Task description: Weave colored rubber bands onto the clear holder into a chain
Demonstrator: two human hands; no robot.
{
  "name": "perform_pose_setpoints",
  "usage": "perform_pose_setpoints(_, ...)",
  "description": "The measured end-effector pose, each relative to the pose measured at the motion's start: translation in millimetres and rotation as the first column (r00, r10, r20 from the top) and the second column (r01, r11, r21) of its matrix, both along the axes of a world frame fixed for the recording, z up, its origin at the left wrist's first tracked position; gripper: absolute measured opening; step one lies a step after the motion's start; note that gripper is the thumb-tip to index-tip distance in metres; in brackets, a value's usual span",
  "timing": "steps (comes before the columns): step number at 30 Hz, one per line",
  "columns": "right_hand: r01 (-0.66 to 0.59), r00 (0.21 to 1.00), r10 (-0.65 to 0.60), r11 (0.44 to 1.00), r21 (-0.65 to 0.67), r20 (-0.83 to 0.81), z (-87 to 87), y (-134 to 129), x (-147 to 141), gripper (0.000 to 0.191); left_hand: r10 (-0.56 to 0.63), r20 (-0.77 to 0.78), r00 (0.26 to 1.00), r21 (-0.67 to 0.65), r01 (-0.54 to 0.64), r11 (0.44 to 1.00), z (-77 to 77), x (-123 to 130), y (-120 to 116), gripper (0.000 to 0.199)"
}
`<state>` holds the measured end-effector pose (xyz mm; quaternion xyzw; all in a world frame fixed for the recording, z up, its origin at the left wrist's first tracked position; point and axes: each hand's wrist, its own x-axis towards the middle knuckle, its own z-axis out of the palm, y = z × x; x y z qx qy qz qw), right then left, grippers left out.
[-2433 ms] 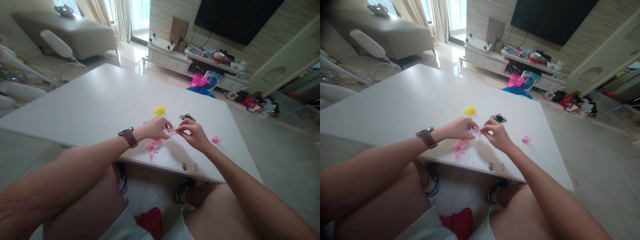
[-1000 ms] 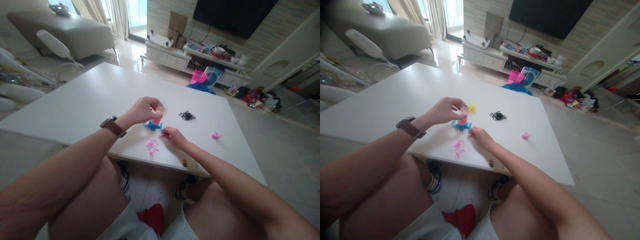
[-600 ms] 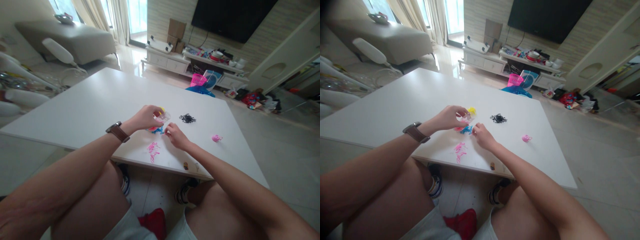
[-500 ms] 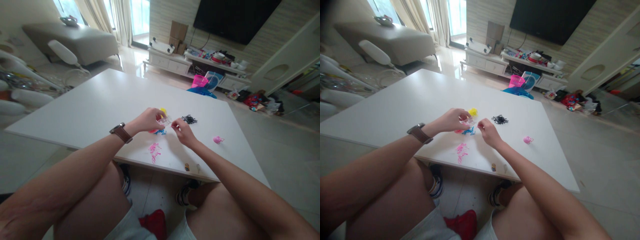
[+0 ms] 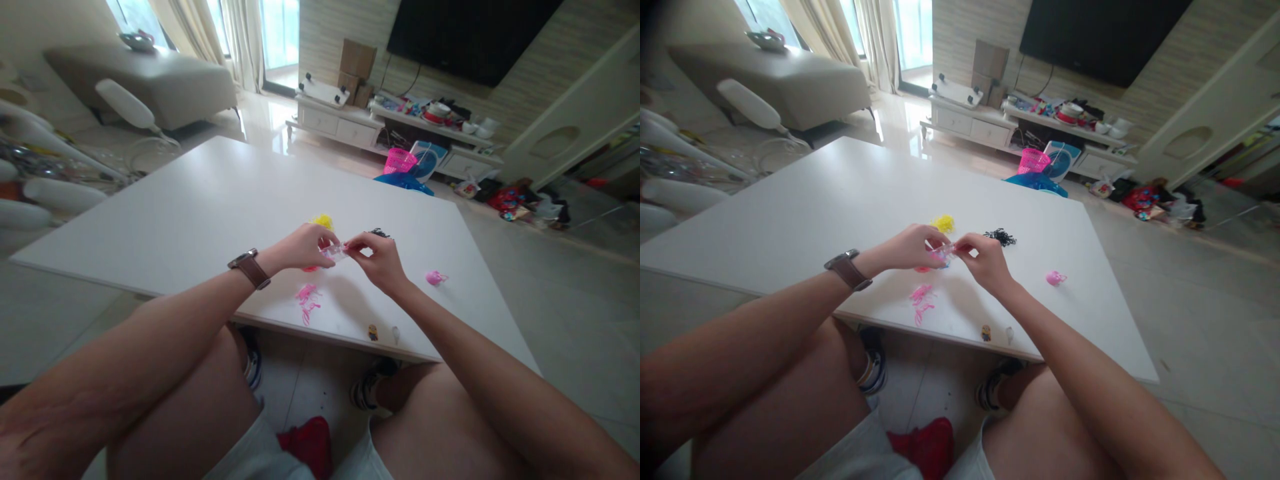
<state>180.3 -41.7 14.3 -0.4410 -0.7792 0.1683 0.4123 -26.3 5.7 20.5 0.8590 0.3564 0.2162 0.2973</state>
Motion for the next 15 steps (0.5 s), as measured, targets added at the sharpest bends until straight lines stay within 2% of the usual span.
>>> perform_pose_setpoints(4,-0.005,1.0,0.006,0.999,0.052,-0.018,3.5,-0.6,0.1,0.006,0.009,0.035,0.999,-0.052,-0.007,0.999,1.7,0.7,-0.5,0.035)
perform_pose_setpoints(10,0.011,0.999,-0.009,0.999,0.033,-0.048,5.9,-3.2,-1.0,0.008,0.02,0.106,0.994,-0.11,-0.008,0.994,-2.7,2.0,1.8,0.034)
perform_pose_setpoints(15,0.151,0.982,-0.136,0.982,0.114,-0.131,5.1,-4.3,-0.4,0.008,0.111,0.26,0.959,-0.177,-0.065,0.982,2.0,-2.7,9.5,0.027)
